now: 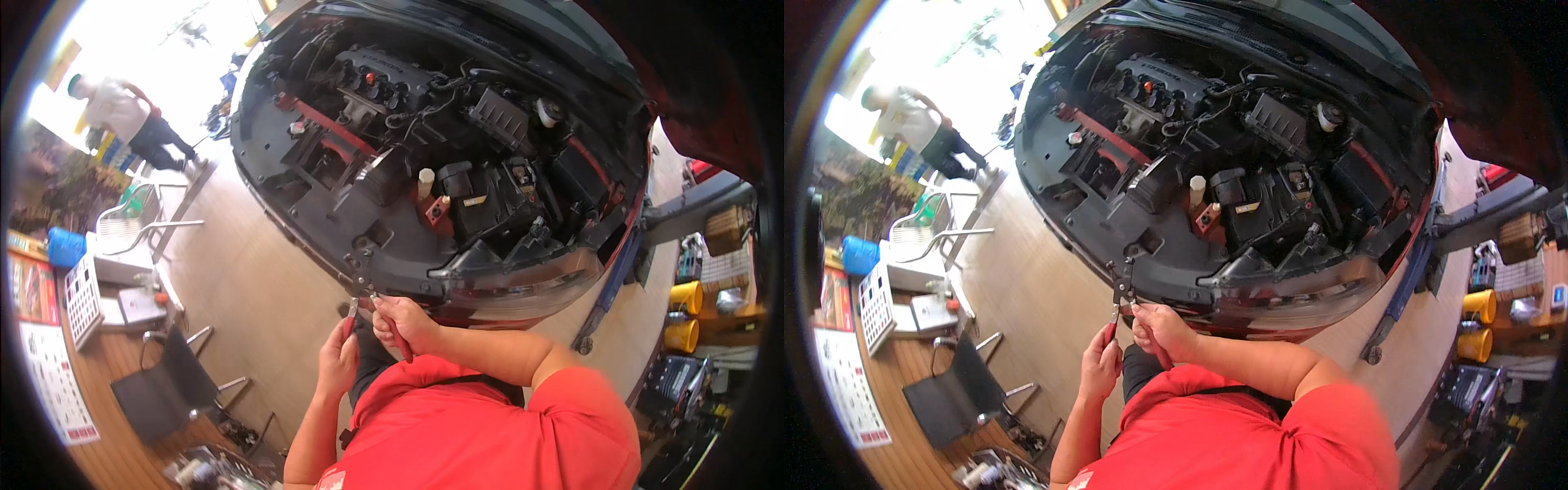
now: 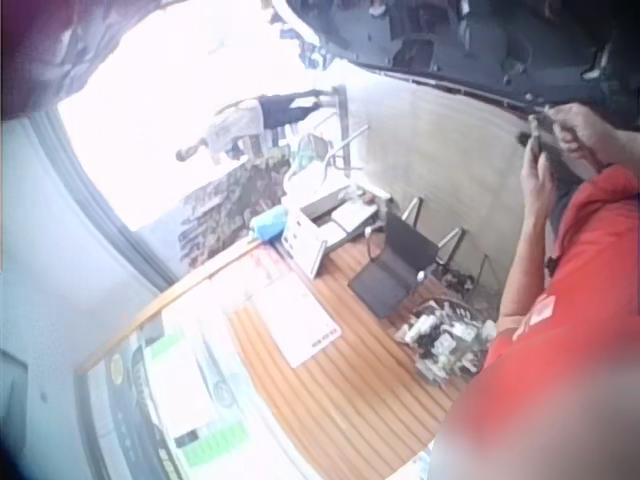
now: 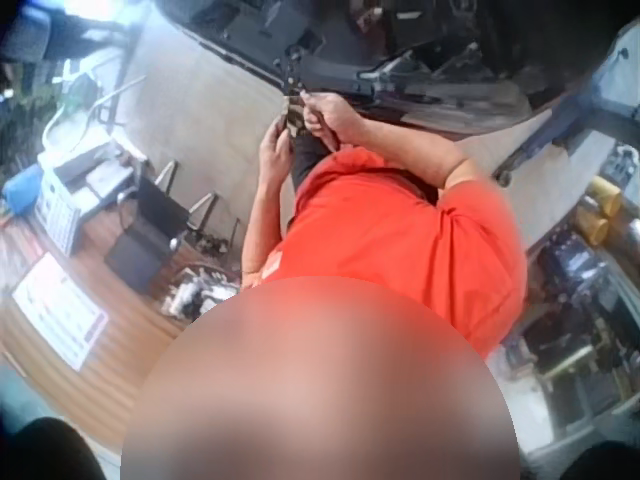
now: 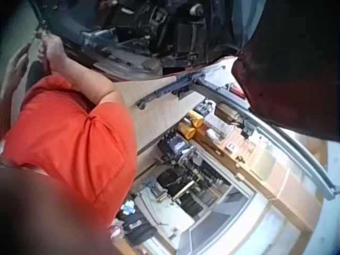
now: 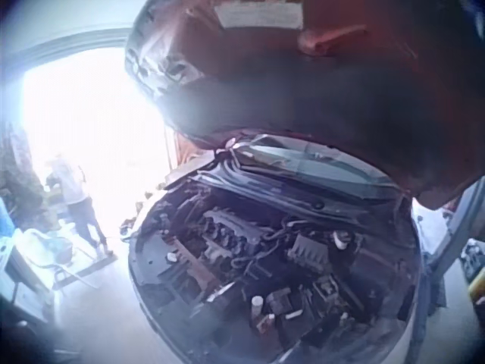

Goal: The person works on a Honda engine with the hood open, adjusting the air intake assembly and hoses. They then walk to a tool cart, select pliers, and return to the engine bay to use the pliers on a hose or clamp near the air intake.

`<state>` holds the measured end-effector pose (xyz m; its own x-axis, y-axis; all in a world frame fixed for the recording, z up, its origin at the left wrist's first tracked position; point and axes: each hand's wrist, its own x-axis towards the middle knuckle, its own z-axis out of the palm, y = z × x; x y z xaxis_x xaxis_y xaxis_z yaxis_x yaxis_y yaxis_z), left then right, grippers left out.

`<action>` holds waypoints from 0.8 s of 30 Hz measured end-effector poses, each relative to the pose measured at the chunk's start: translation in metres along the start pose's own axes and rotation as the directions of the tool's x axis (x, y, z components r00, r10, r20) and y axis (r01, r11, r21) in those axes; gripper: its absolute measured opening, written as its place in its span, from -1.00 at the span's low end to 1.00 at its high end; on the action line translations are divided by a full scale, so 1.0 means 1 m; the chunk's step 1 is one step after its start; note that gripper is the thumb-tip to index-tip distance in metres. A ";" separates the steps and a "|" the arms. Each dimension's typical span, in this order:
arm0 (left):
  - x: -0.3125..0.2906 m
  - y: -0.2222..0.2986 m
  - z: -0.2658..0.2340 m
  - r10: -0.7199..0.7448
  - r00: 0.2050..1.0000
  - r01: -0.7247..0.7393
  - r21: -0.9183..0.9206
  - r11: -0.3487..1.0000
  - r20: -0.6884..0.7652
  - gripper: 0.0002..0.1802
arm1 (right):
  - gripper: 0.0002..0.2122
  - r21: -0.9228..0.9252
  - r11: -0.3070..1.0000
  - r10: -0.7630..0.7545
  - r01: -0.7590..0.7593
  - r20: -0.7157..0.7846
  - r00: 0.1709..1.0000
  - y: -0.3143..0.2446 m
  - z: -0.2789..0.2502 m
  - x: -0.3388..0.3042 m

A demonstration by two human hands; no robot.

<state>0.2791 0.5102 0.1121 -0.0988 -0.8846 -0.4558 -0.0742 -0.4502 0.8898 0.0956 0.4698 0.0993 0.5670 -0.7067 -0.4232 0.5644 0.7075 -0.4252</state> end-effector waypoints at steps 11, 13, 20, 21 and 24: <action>0.208 0.065 -0.098 -0.098 0.869 0.026 0.154 0.988 0.486 -0.61 | -0.76 0.168 0.876 -0.337 0.452 -0.458 0.823 -0.031 0.041 0.154; 0.239 0.075 -0.103 -0.166 0.796 0.068 0.188 0.980 0.582 -0.59 | -0.71 0.181 0.844 -0.381 0.505 -0.462 0.801 -0.040 0.047 0.165; 0.295 0.089 -0.078 -0.040 0.568 -0.228 0.204 0.952 0.822 -0.48 | -0.44 0.266 0.737 -0.378 0.621 -0.600 0.705 -0.044 0.055 0.165; 0.299 0.090 -0.073 -0.013 0.559 -0.263 0.192 0.946 0.829 -0.47 | -0.40 0.263 0.736 -0.356 0.624 -0.633 0.687 -0.044 0.052 0.165; 0.306 0.094 -0.066 0.011 0.564 -0.331 0.214 0.919 0.826 -0.46 | -0.41 0.299 0.726 -0.330 0.620 -0.639 0.695 -0.049 0.040 0.169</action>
<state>0.3077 0.1891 0.0576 -0.8759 -0.4032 -0.2650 -0.2480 -0.0950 0.9641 0.1872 0.3160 0.0807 -0.1759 -0.7255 -0.6654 0.9402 0.0765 -0.3319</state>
